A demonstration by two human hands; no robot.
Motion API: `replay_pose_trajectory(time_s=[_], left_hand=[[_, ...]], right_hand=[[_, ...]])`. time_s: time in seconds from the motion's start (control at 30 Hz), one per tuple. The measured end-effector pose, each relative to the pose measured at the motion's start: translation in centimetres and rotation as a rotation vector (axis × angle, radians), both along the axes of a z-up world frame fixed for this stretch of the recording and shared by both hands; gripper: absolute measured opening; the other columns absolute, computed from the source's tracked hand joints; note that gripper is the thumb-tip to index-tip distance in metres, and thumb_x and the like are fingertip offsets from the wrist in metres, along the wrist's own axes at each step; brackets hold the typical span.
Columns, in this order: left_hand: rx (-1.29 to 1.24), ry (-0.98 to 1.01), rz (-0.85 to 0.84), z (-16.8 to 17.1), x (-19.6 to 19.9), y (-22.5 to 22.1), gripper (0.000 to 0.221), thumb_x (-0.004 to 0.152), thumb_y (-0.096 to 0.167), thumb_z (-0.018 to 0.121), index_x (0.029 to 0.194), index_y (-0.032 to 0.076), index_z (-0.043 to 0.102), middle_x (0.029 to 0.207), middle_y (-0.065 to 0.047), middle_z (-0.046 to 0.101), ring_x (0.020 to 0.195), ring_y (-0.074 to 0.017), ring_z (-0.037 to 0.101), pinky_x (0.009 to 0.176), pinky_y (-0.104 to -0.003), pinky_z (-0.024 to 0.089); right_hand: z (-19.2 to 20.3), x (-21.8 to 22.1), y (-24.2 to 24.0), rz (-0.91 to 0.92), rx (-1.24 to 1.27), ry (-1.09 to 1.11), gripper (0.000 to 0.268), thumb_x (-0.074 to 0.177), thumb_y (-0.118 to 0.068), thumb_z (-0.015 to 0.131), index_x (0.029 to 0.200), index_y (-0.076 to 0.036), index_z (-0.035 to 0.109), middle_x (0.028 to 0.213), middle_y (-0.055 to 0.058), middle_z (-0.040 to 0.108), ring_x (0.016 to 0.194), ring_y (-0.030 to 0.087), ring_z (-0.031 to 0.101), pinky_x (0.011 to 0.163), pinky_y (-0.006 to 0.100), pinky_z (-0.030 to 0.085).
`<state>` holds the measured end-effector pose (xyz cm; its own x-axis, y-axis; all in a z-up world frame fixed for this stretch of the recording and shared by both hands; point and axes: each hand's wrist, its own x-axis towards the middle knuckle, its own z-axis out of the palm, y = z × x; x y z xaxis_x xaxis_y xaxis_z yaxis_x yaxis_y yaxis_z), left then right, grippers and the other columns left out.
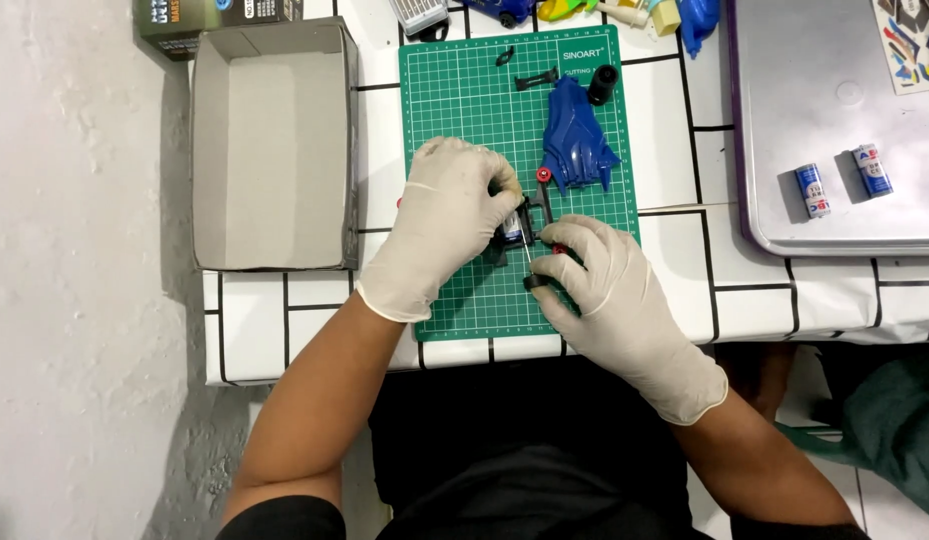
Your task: Assembling a mini 4WD toy car by installing batteries, motor components, and the body shell on a workspace.
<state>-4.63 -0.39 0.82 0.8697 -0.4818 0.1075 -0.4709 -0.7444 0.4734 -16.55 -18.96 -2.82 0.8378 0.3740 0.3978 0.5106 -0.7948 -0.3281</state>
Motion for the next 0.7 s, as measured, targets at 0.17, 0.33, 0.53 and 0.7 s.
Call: replay_pose_trajectory(time_s=[0.17, 0.33, 0.53, 0.7], left_hand=[[0.003, 0.096, -0.005, 0.8, 0.2, -0.2, 0.006, 0.081, 0.018, 0.079, 0.076, 0.020, 0.076, 0.076, 0.003, 0.072, 0.099, -0.0257, 0.067, 0.116, -0.055, 0.027], [0.039, 0.096, -0.016, 0.9, 0.2, -0.3, 0.006, 0.081, 0.018, 0.078, 0.076, 0.020, 0.075, 0.075, 0.002, 0.072, 0.099, -0.0252, 0.067, 0.116, -0.056, 0.026], [0.033, 0.091, -0.035, 1.3, 0.3, -0.3, 0.006, 0.080, 0.013, 0.077, 0.075, 0.017, 0.077, 0.072, -0.001, 0.072, 0.096, -0.0281, 0.068, 0.116, -0.060, 0.024], [0.044, 0.098, -0.049, 1.5, 0.4, -0.2, 0.008, 0.079, 0.012, 0.077, 0.074, 0.018, 0.077, 0.071, -0.001, 0.073, 0.097, -0.0283, 0.068, 0.116, -0.061, 0.022]], right_hand=[[0.1, 0.4, -0.4, 0.035, -0.064, 0.015, 0.029, 0.085, -0.015, 0.076, 0.105, -0.020, 0.057, 0.121, 0.004, 0.057, 0.126, 0.031, 0.060, 0.090, 0.045, 0.050], [-0.1, 0.6, -0.3, 0.039, -0.078, -0.007, 0.027, 0.085, -0.015, 0.075, 0.104, -0.021, 0.056, 0.120, 0.003, 0.058, 0.122, 0.029, 0.062, 0.085, 0.044, 0.050], [-0.2, 0.8, 0.1, 0.021, -0.042, -0.046, 0.025, 0.086, -0.013, 0.074, 0.104, -0.018, 0.058, 0.118, 0.004, 0.059, 0.120, 0.031, 0.062, 0.083, 0.045, 0.051], [-0.2, 0.9, 0.2, 0.016, -0.019, -0.056, 0.026, 0.085, -0.012, 0.077, 0.105, -0.017, 0.060, 0.116, 0.005, 0.060, 0.120, 0.031, 0.063, 0.085, 0.045, 0.052]])
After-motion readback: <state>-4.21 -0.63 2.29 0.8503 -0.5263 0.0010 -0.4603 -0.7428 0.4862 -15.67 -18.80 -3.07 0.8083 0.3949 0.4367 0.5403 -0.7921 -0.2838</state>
